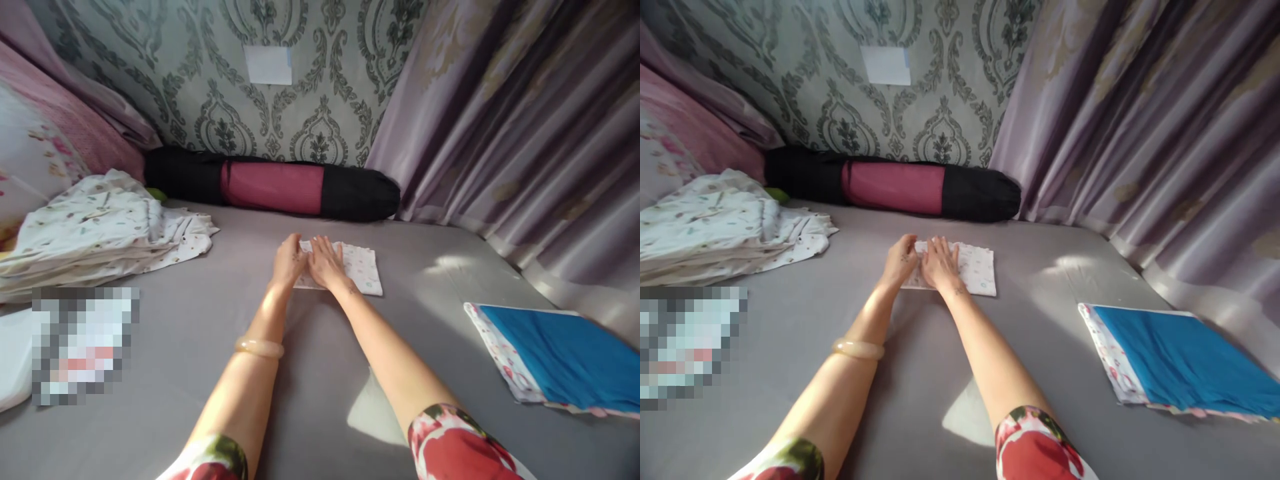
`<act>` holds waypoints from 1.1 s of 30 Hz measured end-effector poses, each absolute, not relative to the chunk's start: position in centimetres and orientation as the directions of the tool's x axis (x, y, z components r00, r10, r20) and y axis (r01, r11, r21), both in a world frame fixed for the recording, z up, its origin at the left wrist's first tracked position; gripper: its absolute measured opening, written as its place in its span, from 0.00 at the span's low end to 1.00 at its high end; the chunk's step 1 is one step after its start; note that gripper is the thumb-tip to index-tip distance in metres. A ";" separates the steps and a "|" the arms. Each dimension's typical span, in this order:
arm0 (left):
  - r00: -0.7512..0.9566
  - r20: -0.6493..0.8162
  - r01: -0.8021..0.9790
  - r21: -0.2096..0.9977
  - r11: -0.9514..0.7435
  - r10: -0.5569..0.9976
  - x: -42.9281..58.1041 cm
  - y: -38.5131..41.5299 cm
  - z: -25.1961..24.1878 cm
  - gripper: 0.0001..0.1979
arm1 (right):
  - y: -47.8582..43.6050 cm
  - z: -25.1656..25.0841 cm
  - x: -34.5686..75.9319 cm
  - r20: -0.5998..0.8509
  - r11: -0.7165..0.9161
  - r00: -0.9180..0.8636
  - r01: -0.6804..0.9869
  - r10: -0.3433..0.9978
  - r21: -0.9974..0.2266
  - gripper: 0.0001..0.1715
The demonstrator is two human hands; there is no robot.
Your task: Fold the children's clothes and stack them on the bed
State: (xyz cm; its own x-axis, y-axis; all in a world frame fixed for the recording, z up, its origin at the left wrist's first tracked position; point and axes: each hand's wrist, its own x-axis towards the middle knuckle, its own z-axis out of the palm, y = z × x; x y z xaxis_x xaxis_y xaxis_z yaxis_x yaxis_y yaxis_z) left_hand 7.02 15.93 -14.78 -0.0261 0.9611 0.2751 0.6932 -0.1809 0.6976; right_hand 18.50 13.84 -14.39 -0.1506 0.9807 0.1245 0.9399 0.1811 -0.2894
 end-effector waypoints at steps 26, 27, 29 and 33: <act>0.240 0.185 0.947 0.174 -0.272 0.953 9.0 14.8 -16.9 0.24 | 12.6 -16.4 26.4 0.098 -0.026 0.043 0.985 0.994 -0.169 0.31; 0.238 0.173 0.948 0.172 -0.267 0.956 8.9 14.9 -17.2 0.24 | 12.6 -16.6 26.5 0.092 -0.029 0.045 0.986 0.995 -0.165 0.31; 0.232 0.162 0.951 0.170 -0.258 0.959 8.9 15.0 -17.5 0.24 | 12.6 -16.9 26.6 0.094 -0.031 0.046 0.987 0.995 -0.156 0.31; 0.211 0.185 0.955 0.172 -0.243 0.960 8.9 15.0 -17.5 0.25 | 12.7 -16.9 26.6 0.091 -0.029 0.045 0.985 0.995 -0.168 0.31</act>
State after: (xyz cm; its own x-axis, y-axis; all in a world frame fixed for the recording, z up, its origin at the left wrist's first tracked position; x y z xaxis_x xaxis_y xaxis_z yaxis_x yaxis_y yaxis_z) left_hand 8.87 14.96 -17.49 0.2110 0.9598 0.1849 0.9547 -0.2430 0.1717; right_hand 26.55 12.68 -16.93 0.0451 0.9948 0.0915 0.9853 -0.0292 -0.1682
